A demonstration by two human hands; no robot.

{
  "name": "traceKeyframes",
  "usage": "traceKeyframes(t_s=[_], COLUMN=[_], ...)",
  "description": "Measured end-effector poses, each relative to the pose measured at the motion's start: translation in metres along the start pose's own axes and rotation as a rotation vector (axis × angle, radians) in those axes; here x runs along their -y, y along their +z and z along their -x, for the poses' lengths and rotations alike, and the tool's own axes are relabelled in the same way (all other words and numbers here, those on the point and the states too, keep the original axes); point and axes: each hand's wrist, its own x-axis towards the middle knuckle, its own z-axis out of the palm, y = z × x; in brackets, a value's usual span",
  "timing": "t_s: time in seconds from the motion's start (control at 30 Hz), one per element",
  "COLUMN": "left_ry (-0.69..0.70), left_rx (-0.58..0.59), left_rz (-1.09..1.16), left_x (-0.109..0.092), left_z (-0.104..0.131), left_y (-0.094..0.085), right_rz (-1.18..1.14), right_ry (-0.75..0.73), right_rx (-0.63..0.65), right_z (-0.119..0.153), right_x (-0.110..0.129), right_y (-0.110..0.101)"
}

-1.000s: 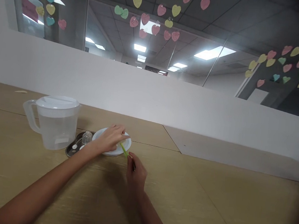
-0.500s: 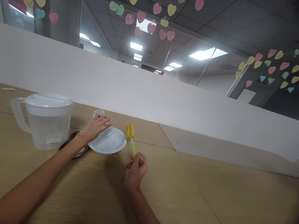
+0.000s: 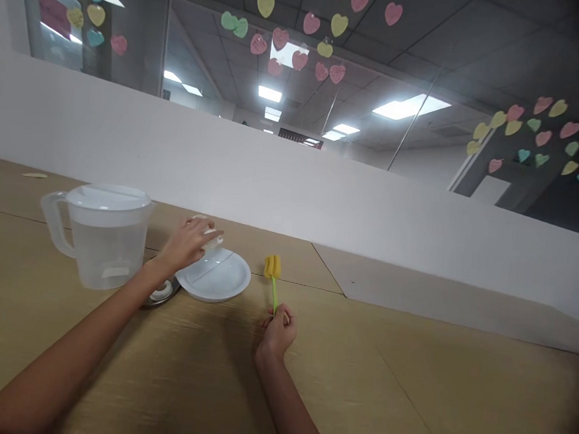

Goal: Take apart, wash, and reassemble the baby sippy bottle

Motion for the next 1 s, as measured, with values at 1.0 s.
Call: traceKeyframes(t_s=[1.0], left_ry=[-0.346], left_rx=[0.244], left_rz=[1.183], left_x=[-0.051], left_z=[0.114], left_y=[-0.011], right_rz=[0.998], right_ry=[-0.444], right_rx=[0.534], right_z=[-0.009], right_x=[0.004], right_y=[-0.003])
